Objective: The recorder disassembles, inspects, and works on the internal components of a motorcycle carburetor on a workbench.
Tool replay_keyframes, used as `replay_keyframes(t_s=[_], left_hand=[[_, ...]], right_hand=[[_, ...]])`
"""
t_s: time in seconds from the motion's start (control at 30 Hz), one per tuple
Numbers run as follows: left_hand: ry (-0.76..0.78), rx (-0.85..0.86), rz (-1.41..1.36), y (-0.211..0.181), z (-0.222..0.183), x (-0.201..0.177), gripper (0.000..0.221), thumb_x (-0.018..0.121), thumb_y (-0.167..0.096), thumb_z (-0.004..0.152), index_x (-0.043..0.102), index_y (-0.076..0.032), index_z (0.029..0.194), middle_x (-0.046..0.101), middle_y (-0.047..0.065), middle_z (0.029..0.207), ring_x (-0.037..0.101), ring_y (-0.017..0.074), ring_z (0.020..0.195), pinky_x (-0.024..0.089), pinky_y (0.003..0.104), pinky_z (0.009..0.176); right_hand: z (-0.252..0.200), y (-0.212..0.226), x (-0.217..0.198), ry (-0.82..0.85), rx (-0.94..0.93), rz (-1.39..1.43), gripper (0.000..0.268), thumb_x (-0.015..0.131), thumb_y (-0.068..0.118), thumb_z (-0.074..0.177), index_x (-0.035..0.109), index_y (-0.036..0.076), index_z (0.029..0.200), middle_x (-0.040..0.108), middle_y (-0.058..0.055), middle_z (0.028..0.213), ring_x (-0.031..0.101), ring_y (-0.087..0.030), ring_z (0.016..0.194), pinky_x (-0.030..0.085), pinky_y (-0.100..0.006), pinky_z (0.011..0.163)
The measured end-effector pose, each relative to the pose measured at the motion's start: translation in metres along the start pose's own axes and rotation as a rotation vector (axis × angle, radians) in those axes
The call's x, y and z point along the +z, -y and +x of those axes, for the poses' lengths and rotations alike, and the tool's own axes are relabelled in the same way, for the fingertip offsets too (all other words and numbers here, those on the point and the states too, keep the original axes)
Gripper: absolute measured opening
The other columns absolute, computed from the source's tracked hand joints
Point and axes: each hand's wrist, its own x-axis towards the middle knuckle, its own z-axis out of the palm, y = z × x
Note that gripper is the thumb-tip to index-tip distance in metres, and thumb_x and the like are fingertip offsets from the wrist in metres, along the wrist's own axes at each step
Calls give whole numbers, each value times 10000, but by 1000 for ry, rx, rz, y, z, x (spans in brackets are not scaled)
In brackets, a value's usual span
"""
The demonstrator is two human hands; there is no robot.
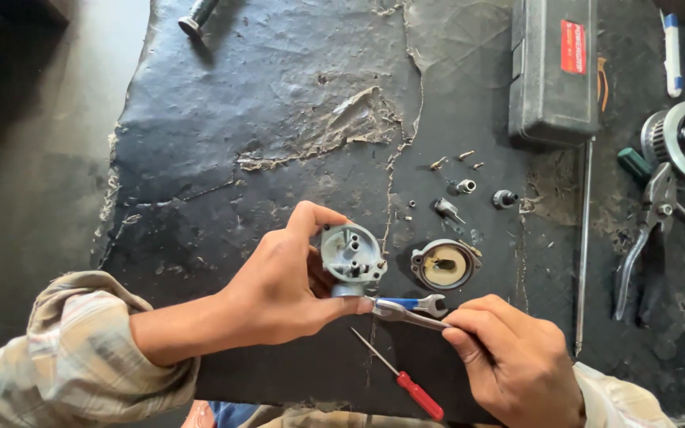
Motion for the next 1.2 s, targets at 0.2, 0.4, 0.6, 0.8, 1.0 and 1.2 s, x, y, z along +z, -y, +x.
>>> replay_keyframes(t_s=[0.2, 0.4, 0.6, 0.8, 1.0, 1.2], left_hand=[[56, 125, -19, 4, -2, -1, 764, 923, -175, 655, 450, -12, 1233, 782, 81, 836, 754, 103, 669, 609, 271, 578], [89, 41, 1, 0, -4, 0, 766, 915, -168, 642, 446, -19, 1229, 766, 75, 736, 756, 117, 604, 604, 275, 549], [81, 78, 3, 3, -4, 0, 749, 927, -175, 634, 471, -7, 1204, 765, 68, 744, 761, 123, 617, 603, 276, 561], [72, 128, 11, 8, -3, 0, 765, 937, -176, 635, 464, -2, 1211, 768, 74, 767, 767, 127, 622, 610, 274, 562], [94, 98, -12, 8, -2, 1, 762, 936, -180, 639, 463, -10, 1211, 771, 72, 767, 775, 127, 627, 617, 272, 552], [89, 76, -1, 5, -3, 1, 752, 936, -175, 633, 471, -16, 1202, 771, 70, 764, 770, 128, 621, 609, 274, 545]], right_hand=[[-18, -18, 11, -281, 185, 46, 83, 691, 86, 922, 692, 42, 992, 667, -15, 630, 602, -160, 508, 480, -268, 483], [-10, -19, 8, -183, 32, 17, 117, 700, 72, 916, 728, 43, 1026, 616, -37, 604, 604, -144, 481, 461, -285, 491], [-19, -24, 14, -229, 129, 100, 128, 683, 74, 928, 709, 27, 1045, 637, -15, 595, 604, -137, 510, 481, -269, 470], [-10, -21, 9, -183, 26, -14, 129, 702, 71, 916, 710, 26, 1037, 650, -79, 660, 641, -181, 513, 480, -304, 503], [-3, -15, 7, -161, 6, -16, 124, 712, 68, 899, 720, 33, 1018, 658, -86, 670, 638, -203, 513, 475, -320, 507], [-4, -18, 6, -181, -37, -14, 120, 695, 52, 921, 703, 41, 1040, 680, -94, 726, 658, -198, 552, 489, -314, 531]])
